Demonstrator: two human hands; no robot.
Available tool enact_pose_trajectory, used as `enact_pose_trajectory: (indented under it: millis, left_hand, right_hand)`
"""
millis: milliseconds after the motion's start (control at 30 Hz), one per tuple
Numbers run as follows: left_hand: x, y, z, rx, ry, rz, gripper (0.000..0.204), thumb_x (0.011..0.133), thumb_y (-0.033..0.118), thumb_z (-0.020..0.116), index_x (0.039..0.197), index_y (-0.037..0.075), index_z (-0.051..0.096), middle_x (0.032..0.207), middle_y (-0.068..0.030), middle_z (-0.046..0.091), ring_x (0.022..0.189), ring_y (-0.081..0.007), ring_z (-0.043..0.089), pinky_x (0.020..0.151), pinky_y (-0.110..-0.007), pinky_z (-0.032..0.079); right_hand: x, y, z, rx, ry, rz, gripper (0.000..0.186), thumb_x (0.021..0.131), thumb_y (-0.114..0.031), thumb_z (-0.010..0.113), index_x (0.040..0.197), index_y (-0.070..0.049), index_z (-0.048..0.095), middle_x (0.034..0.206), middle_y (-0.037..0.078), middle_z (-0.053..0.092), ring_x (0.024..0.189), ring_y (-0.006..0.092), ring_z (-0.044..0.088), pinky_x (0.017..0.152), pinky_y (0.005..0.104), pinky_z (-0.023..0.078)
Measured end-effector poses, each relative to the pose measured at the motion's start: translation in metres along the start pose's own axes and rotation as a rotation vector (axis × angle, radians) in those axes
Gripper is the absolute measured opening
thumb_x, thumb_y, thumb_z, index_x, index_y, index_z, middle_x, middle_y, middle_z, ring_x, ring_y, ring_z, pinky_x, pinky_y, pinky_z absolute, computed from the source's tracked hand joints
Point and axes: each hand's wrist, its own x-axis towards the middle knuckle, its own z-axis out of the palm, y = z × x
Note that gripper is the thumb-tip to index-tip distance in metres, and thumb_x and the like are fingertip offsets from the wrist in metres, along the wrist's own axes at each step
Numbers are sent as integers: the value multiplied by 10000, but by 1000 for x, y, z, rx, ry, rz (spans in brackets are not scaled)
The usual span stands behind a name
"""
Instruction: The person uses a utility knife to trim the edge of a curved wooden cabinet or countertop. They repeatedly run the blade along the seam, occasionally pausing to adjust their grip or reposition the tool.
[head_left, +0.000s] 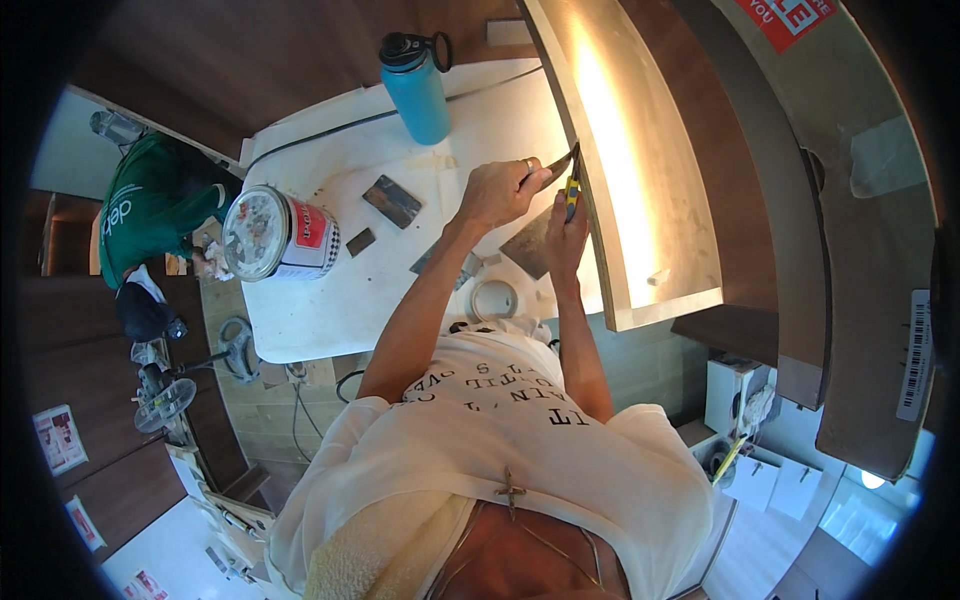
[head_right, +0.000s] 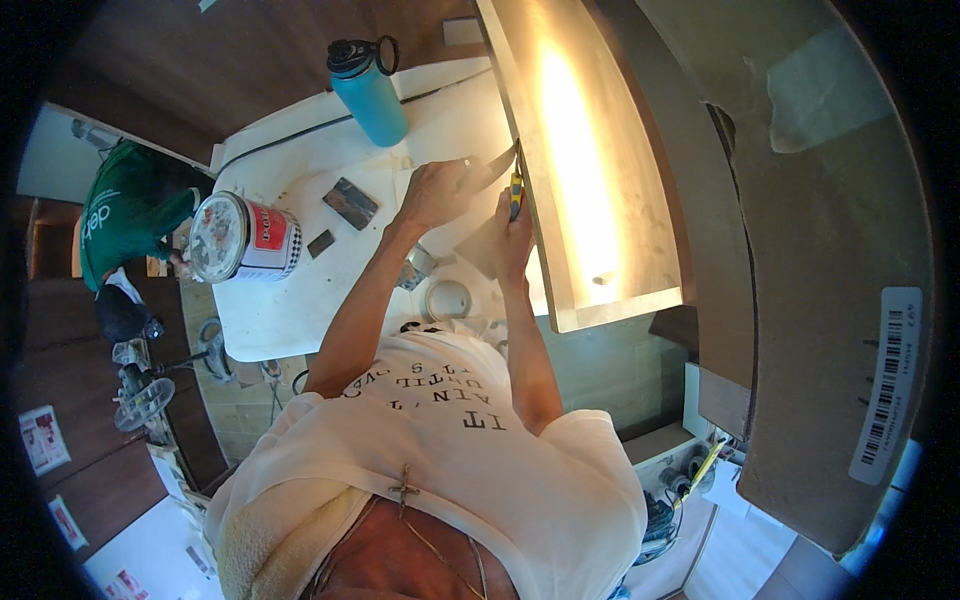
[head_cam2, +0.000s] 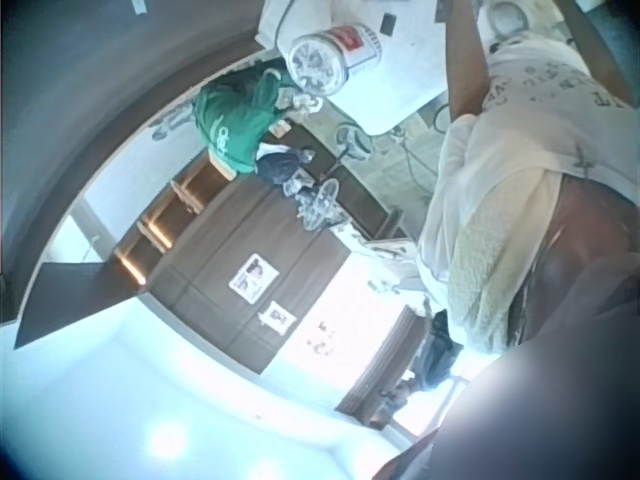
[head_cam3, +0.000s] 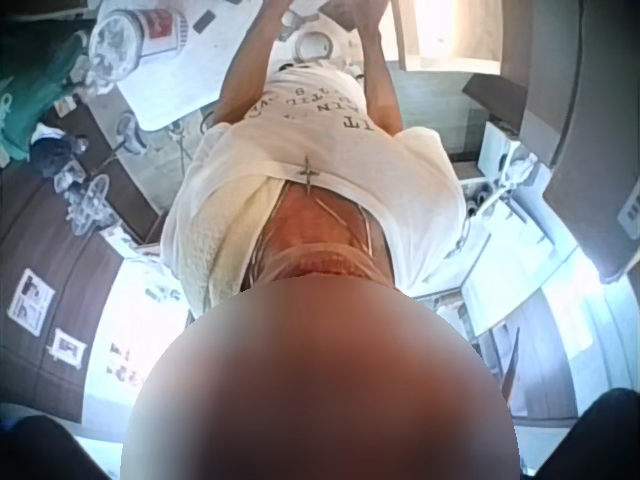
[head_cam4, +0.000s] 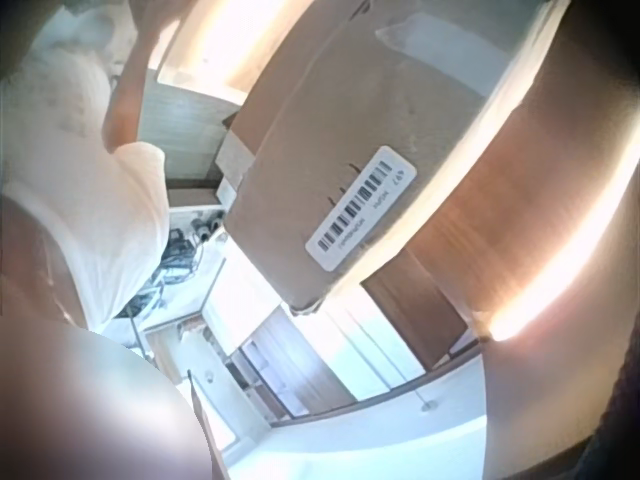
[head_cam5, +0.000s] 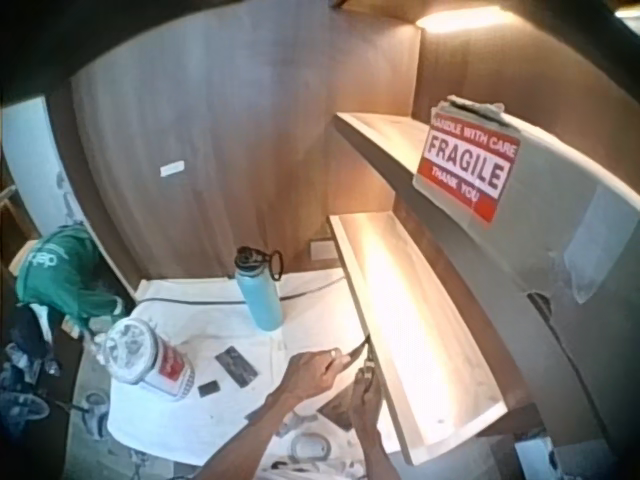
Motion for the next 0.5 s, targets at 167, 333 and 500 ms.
enact_pose_trajectory:
  millis: [167, 333, 500]
  left_hand:
    - [1, 0, 0, 25, -9, 25, 367, 1000, 336, 533, 785, 63, 652, 635, -164, 607, 628, -367, 608, 607, -446, 468]
    - [0, -1, 0, 7, -16, -3, 378, 1002, 335, 526, 772, 57, 635, 647, -164, 606, 642, -367, 608, 616, -446, 467]
    - [-1, -3, 0, -13, -17, -1, 380, 1004, 334, 520, 770, 54, 624, 659, -170, 603, 656, -382, 599, 623, -462, 459]
  right_hand:
    - [4, 16, 5, -49, 58, -122, 288, 1059, -271, 507, 1048, 12, 564, 713, 55, 480, 630, 140, 463, 572, 346, 389]
    - [2, 21, -1, -79, 34, -153, 276, 1061, -249, 502, 999, 15, 556, 663, 61, 461, 578, 141, 444, 534, 353, 372]
    - [0, 30, -3, -118, 44, -179, 263, 1057, -262, 502, 1020, -5, 542, 641, 98, 483, 555, 173, 487, 524, 376, 379]
